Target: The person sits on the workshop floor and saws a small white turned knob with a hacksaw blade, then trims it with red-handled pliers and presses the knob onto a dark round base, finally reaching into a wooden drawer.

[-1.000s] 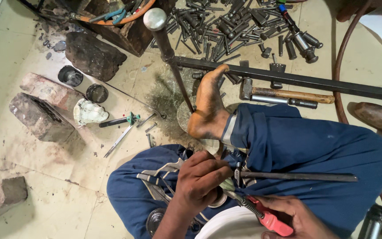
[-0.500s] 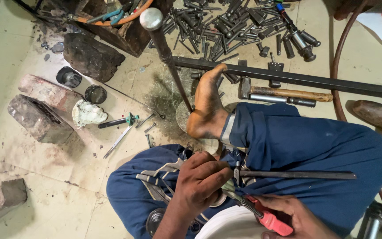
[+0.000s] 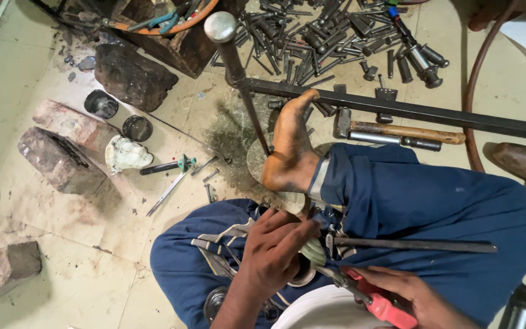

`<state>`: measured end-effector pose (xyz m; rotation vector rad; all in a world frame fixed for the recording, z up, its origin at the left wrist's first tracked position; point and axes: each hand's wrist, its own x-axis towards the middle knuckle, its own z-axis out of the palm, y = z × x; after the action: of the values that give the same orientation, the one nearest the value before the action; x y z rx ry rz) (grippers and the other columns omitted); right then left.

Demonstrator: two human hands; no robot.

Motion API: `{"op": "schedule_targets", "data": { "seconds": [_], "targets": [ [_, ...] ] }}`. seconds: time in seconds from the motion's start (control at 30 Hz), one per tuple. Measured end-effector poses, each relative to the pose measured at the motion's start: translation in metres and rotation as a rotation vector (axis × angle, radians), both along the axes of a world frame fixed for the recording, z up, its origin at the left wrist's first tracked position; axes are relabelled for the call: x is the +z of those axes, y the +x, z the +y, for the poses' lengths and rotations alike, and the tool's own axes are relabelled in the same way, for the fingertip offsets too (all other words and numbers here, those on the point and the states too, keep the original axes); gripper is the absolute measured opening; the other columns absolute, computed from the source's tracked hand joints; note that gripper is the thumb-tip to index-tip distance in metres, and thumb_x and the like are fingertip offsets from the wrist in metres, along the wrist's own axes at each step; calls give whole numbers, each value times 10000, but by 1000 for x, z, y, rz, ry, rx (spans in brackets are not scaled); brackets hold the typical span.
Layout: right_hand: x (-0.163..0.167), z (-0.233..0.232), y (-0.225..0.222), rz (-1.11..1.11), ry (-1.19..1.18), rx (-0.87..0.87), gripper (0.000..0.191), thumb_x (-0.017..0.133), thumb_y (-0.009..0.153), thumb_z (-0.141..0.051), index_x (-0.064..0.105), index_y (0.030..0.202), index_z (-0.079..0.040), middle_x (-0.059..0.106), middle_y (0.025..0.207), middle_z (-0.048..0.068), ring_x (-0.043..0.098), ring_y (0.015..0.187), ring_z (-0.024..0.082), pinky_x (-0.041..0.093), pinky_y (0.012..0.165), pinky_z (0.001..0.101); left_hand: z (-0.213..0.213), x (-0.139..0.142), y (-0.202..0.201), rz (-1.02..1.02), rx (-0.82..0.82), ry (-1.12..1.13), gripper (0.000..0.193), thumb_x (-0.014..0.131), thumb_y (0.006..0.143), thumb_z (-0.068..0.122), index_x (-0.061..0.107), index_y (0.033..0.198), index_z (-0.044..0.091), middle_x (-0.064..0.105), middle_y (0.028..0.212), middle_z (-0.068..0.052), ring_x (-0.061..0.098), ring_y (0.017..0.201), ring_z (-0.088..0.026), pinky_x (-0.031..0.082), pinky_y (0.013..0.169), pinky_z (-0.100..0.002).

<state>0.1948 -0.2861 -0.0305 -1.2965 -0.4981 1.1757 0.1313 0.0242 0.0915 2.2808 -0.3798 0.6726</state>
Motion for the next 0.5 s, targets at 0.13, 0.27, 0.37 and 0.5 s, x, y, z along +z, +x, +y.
{"op": "schedule_targets", "data": {
  "seconds": [0.13, 0.27, 0.37, 0.5],
  "targets": [
    [-26, -22, 10, 124, -184, -2, 479, 608, 921, -24, 591, 1398, 15, 696, 1280, 176, 706, 1171, 271, 518, 1028, 370, -3, -3, -6, 14, 102, -62, 664, 673, 715, -92, 575, 1368, -20, 785, 1014, -8, 630, 829, -207, 457, 721, -381],
    [-35, -42, 30, 437, -130, -56, 459, 491, 1000, -117, 527, 1419, 68, 733, 1252, 257, 701, 1150, 338, 523, 987, 461, -4, -8, -8, -78, 174, -110, 635, 636, 810, -148, 526, 1415, 7, 788, 1061, -8, 698, 943, -214, 510, 817, -366],
    [-20, -64, 32, -122, -149, 77, 868, 856, 805, 18, 457, 1576, 0, 642, 1348, 178, 671, 1278, 281, 419, 1109, 387, -7, -11, -9, -75, 223, -170, 676, 577, 787, -190, 509, 1429, 9, 793, 1051, -8, 737, 984, -226, 546, 870, -363],
    [-13, -62, 42, -239, -625, -99, 947, 879, 742, -48, 469, 1591, -129, 659, 1315, 109, 658, 1218, 241, 479, 1115, 387, -13, -15, -9, -121, 298, -289, 729, 510, 771, -225, 460, 1459, 10, 802, 1081, -27, 788, 994, -218, 595, 908, -338]
  ]
}}
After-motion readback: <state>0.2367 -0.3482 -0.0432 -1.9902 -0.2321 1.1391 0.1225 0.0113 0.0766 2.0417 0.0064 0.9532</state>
